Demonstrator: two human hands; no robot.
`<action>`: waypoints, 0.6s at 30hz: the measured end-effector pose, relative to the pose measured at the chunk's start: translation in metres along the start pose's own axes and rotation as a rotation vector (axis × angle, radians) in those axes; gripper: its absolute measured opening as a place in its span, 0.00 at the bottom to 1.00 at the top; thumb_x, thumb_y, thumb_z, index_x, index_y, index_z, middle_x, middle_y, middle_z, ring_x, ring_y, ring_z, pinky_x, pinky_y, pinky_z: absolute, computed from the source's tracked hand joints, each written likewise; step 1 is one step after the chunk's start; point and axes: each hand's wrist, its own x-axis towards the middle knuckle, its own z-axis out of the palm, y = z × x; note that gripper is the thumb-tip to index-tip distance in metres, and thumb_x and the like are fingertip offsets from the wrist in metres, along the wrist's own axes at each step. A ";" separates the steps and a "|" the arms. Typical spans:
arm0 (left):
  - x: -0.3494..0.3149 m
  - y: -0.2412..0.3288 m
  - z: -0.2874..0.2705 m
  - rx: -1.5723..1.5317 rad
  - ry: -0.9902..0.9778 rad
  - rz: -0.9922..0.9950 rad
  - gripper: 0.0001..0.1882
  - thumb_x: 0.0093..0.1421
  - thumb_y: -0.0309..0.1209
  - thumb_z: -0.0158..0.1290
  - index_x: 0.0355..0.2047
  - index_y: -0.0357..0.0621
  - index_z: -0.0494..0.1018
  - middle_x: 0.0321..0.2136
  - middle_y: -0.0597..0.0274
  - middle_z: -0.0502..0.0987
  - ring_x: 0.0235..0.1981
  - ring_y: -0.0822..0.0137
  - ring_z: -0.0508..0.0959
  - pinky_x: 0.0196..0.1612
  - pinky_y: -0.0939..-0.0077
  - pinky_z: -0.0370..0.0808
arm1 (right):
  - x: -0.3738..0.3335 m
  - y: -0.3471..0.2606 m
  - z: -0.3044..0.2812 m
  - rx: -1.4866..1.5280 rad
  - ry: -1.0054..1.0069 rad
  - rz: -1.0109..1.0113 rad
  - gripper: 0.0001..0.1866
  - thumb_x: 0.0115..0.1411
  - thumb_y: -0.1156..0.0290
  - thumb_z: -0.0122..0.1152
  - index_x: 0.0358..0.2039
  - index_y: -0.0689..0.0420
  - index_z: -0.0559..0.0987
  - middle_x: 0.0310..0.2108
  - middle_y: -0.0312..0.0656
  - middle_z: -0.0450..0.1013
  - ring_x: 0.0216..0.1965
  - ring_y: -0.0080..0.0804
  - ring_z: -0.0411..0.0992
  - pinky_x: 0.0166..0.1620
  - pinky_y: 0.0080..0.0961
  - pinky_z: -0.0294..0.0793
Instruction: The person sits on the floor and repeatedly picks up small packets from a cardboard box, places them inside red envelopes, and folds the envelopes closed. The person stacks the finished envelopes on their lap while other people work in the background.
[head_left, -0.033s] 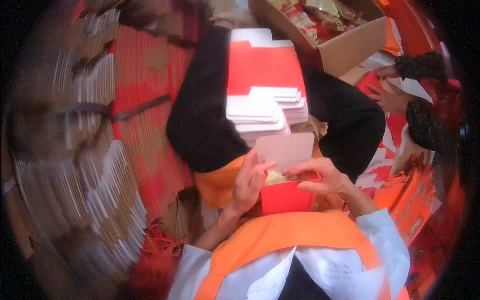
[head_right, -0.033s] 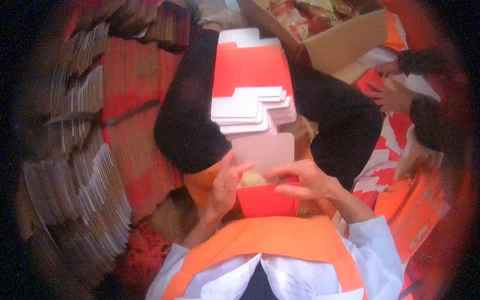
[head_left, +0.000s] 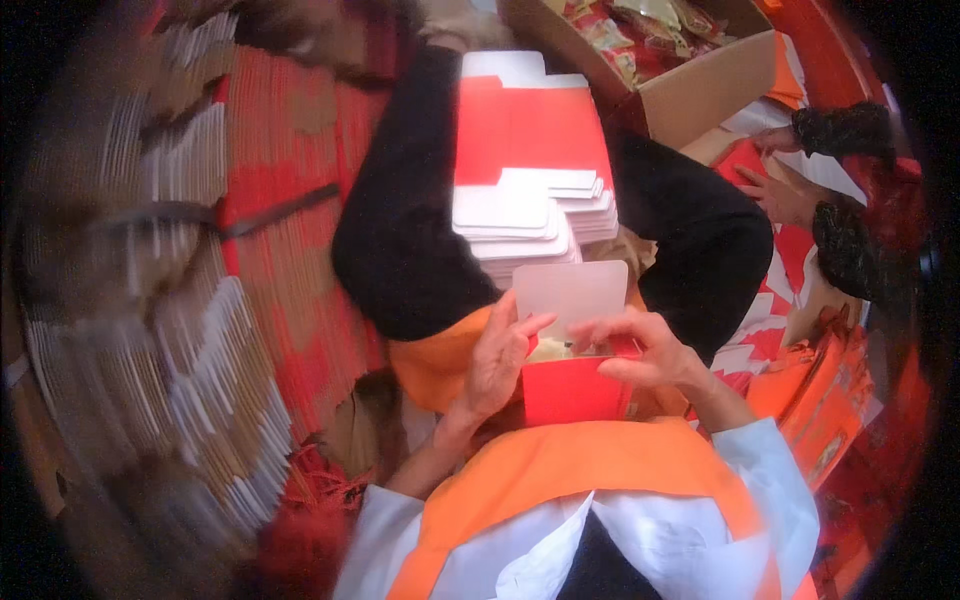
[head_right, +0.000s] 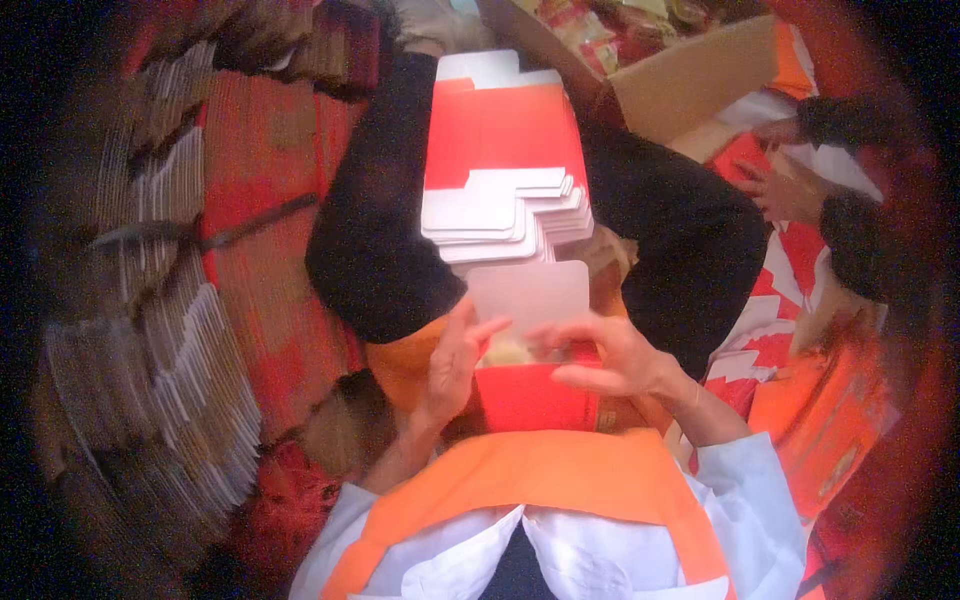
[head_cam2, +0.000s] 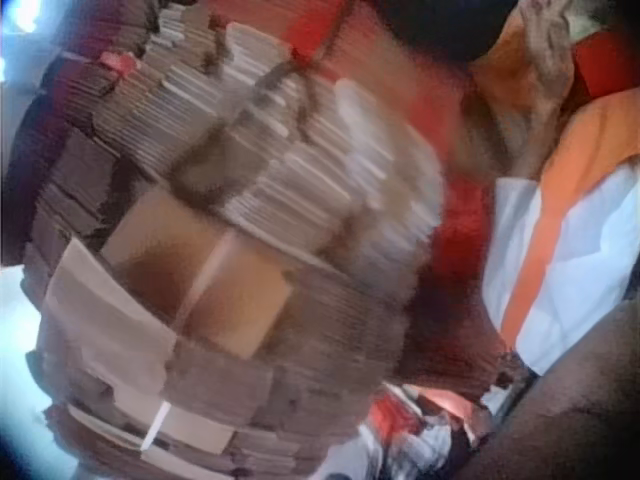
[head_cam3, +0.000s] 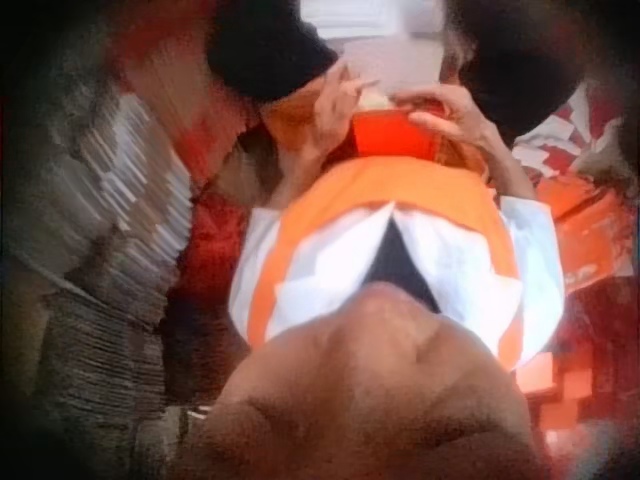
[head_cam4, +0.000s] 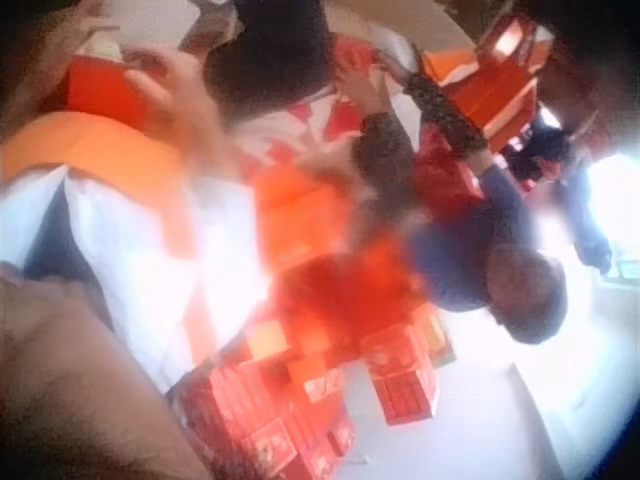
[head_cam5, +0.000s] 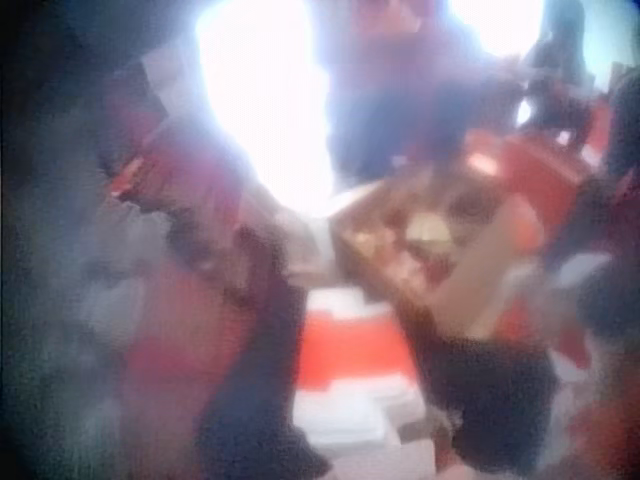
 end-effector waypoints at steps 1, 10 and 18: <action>0.003 -0.012 0.001 -0.069 0.000 0.102 0.24 0.64 0.44 0.36 0.44 0.37 0.72 0.59 0.47 0.52 0.60 0.56 0.54 0.59 0.67 0.52 | -0.002 0.007 0.003 0.058 0.043 -0.009 0.10 0.50 0.72 0.62 0.31 0.61 0.72 0.46 0.49 0.69 0.43 0.34 0.71 0.44 0.24 0.70; -0.021 -0.018 -0.003 0.096 0.027 0.102 0.10 0.54 0.29 0.55 0.35 0.39 0.72 0.51 0.47 0.64 0.49 0.57 0.68 0.53 0.70 0.62 | -0.018 0.032 0.033 -0.268 0.515 -0.314 0.06 0.51 0.75 0.57 0.25 0.59 0.68 0.58 0.57 0.53 0.59 0.46 0.55 0.57 0.39 0.56; -0.016 -0.013 0.019 -0.098 0.164 0.249 0.16 0.48 0.26 0.59 0.35 0.38 0.66 0.42 0.53 0.69 0.43 0.62 0.69 0.48 0.70 0.67 | -0.017 0.039 0.048 0.350 0.497 -0.320 0.18 0.50 0.76 0.59 0.39 0.57 0.62 0.43 0.46 0.64 0.48 0.36 0.63 0.52 0.36 0.60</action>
